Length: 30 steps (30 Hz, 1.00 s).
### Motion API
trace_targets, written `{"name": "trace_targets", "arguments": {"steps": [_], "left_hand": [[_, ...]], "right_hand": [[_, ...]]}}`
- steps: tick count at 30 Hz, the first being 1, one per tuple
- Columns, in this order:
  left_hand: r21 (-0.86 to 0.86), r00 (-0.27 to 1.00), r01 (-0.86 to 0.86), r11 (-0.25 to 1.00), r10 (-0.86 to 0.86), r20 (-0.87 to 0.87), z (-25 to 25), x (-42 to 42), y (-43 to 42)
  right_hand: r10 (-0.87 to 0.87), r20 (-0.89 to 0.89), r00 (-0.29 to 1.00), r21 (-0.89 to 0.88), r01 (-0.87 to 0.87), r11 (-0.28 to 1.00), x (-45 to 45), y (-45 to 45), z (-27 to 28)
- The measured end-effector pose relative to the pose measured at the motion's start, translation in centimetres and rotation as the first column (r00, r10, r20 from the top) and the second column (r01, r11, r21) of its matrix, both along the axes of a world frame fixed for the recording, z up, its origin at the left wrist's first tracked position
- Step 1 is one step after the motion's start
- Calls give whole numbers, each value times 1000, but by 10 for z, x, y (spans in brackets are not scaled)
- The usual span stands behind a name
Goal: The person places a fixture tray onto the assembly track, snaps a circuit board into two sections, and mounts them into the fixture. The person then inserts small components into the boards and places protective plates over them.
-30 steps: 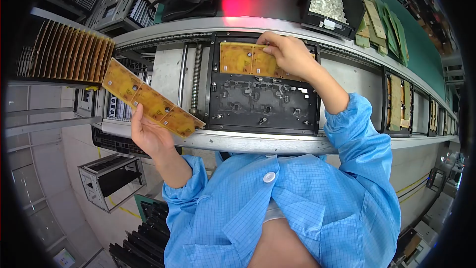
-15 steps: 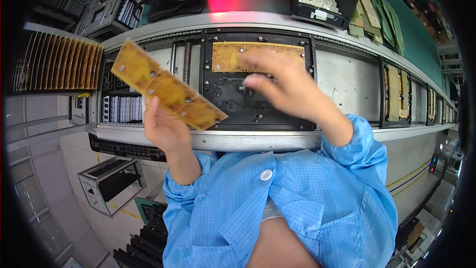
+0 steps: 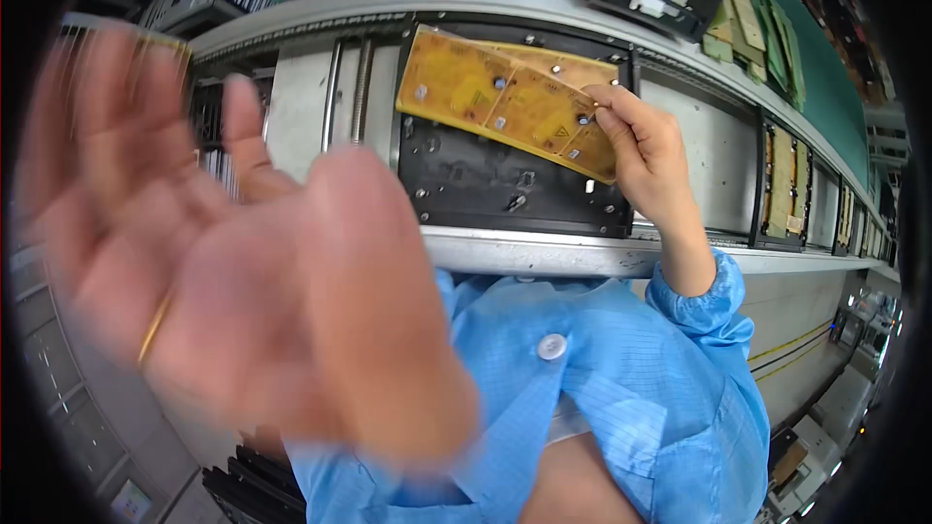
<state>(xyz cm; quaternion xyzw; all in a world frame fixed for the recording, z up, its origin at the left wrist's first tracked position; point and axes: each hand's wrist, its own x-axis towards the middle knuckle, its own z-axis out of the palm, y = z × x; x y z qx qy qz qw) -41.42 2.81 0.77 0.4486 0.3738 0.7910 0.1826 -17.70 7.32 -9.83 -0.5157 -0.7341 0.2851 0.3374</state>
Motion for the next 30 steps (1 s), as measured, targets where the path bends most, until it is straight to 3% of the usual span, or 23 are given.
{"name": "trace_targets", "arguments": {"steps": [1, 3, 5, 13, 21, 22, 23, 24, 25, 26, 30], "left_hand": [[-12, 1000, -8, 1000, 8, -6, -7, -6, -1], [-18, 998, 42, 999, -43, -48, -2, -8, -5], [-6, 992, 98, 995, -99, -83, 4, -5, -6], [37, 908, 372, 927, -355, -223, 22, 21, 0], [-53, 793, 538, 841, -526, -307, 15, 44, -12], [-76, 776, 555, 828, -548, -311, 14, 48, -17], [-103, 759, 571, 815, -571, -313, 11, 51, -20], [-131, 741, 584, 801, -591, -319, 8, 55, -22], [-156, 721, 595, 788, -610, -329, 7, 57, -24], [-174, 701, 607, 776, -625, -343, 8, 59, -25], [-228, 610, 657, 719, -684, -400, 18, 68, -28]], "right_hand": [[45, 113, 993, 30, -49, 998, -3, 0, -2], [78, 109, 991, 70, -85, 994, -10, 0, -8], [92, 232, 968, 99, -118, 988, -11, 1, -13], [166, 359, 919, 149, -232, 961, -6, 1, -24], [26, 459, 888, 250, -158, 955, -31, -7, 3], [94, 203, 975, -32, -89, 995, -13, -12, -5], [70, -72, 995, -325, -90, 941, -6, -12, 5], [29, 495, 869, 265, -183, 947, -15, -11, -23], [-24, 209, 978, 169, -12, 986, -15, -20, -28], [-31, 436, 899, 256, -91, 962, -7, -22, -26], [-125, 339, 932, 272, 29, 962, 2, -26, -35]]}}
